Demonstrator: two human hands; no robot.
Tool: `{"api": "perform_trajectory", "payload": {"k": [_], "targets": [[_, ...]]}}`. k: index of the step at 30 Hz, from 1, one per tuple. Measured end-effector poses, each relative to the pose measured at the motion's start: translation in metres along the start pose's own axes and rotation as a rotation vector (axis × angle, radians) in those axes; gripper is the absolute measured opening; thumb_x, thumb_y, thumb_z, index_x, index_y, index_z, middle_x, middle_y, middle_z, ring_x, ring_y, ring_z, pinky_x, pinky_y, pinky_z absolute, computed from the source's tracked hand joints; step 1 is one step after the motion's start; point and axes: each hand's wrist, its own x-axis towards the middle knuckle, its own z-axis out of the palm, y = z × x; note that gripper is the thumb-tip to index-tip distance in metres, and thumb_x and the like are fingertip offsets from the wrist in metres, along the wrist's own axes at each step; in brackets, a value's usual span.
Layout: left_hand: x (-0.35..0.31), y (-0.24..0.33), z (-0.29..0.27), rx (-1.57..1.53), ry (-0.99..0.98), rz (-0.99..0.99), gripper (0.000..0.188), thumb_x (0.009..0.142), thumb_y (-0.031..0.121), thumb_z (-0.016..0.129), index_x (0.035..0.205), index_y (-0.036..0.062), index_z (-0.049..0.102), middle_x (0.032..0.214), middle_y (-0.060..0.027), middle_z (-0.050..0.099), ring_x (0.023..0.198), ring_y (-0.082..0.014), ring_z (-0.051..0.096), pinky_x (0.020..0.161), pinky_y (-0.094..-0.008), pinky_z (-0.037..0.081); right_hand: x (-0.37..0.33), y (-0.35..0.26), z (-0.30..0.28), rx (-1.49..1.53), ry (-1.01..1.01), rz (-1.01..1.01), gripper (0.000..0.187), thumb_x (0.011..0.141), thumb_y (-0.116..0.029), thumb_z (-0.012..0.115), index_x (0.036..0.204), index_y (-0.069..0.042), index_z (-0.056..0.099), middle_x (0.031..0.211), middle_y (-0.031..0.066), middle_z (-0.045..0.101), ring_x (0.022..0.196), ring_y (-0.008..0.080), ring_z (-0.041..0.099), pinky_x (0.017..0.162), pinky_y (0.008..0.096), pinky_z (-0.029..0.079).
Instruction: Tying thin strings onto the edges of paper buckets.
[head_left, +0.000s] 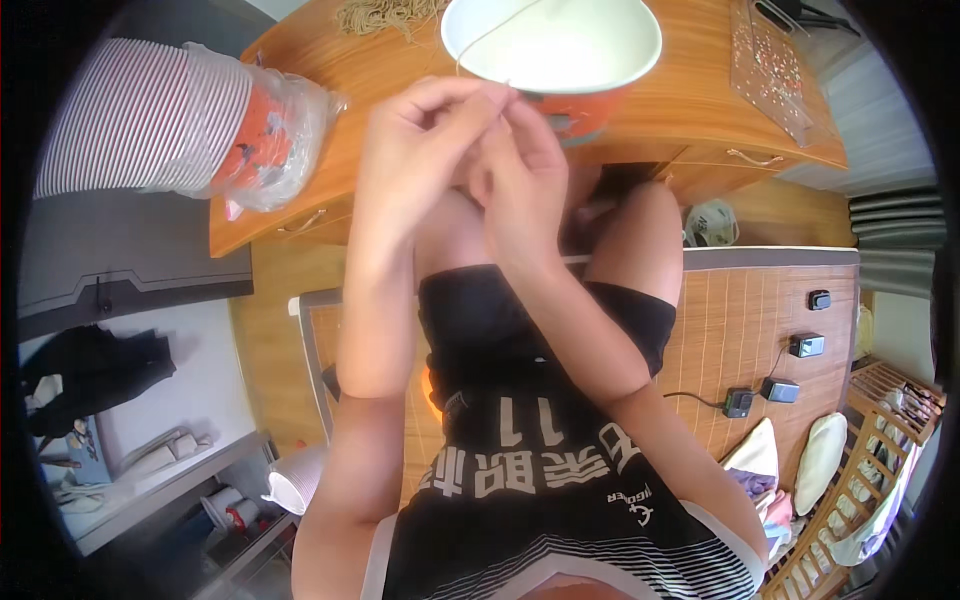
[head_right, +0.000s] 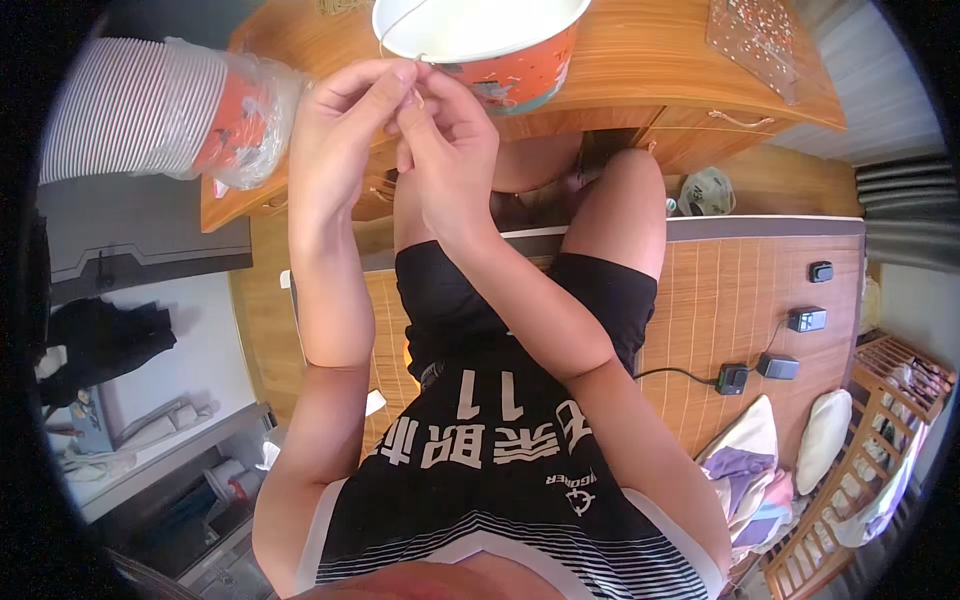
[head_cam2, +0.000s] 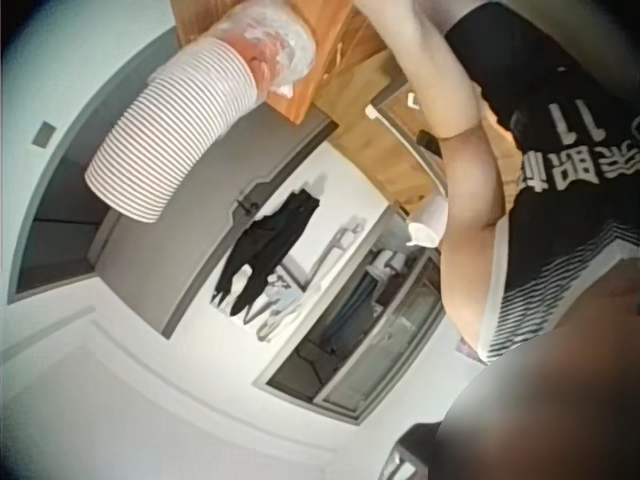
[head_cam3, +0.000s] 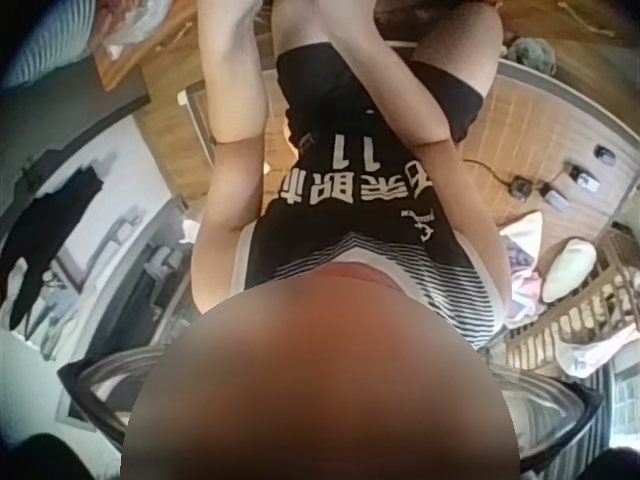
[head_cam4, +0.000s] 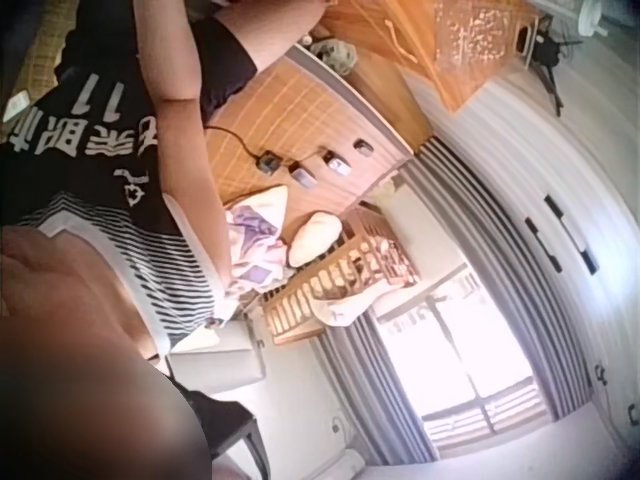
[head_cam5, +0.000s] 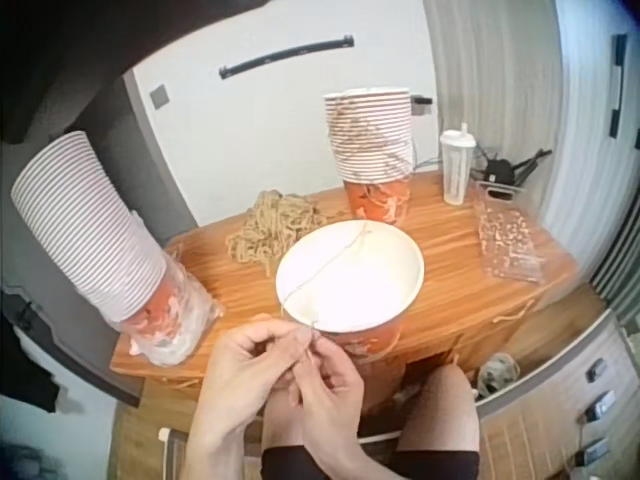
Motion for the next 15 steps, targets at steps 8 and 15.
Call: {"api": "perform_trajectory", "payload": {"k": [8, 15], "targets": [[0.003, -0.006, 0.002, -0.007, 0.097, 0.106, 0.018, 0.096, 0.013, 0.068, 0.106, -0.0011, 0.072, 0.095, -0.0053, 0.073, 0.086, -0.0082, 0.065, 0.08, -0.0234, 0.051, 0.0, -0.004, -0.011, 0.061, 0.053, 0.072, 0.018, 0.1, -0.017, 0.065, 0.11, -0.002, 0.066, 0.084, 0.0025, 0.066, 0.058, 0.0044, 0.05, 0.05, 0.0193, 0.038], [0.002, -0.009, 0.009, 0.293, 0.25, 0.157, 0.017, 0.093, 0.009, 0.073, 0.105, -0.0026, 0.072, 0.092, -0.0039, 0.073, 0.078, -0.0054, 0.063, 0.073, -0.0189, 0.05, 0.002, -0.007, -0.016, 0.08, 0.049, 0.041, 0.017, 0.1, -0.017, 0.065, 0.107, -0.002, 0.065, 0.087, 0.0024, 0.066, 0.061, 0.0046, 0.052, 0.051, 0.0195, 0.039]]}}
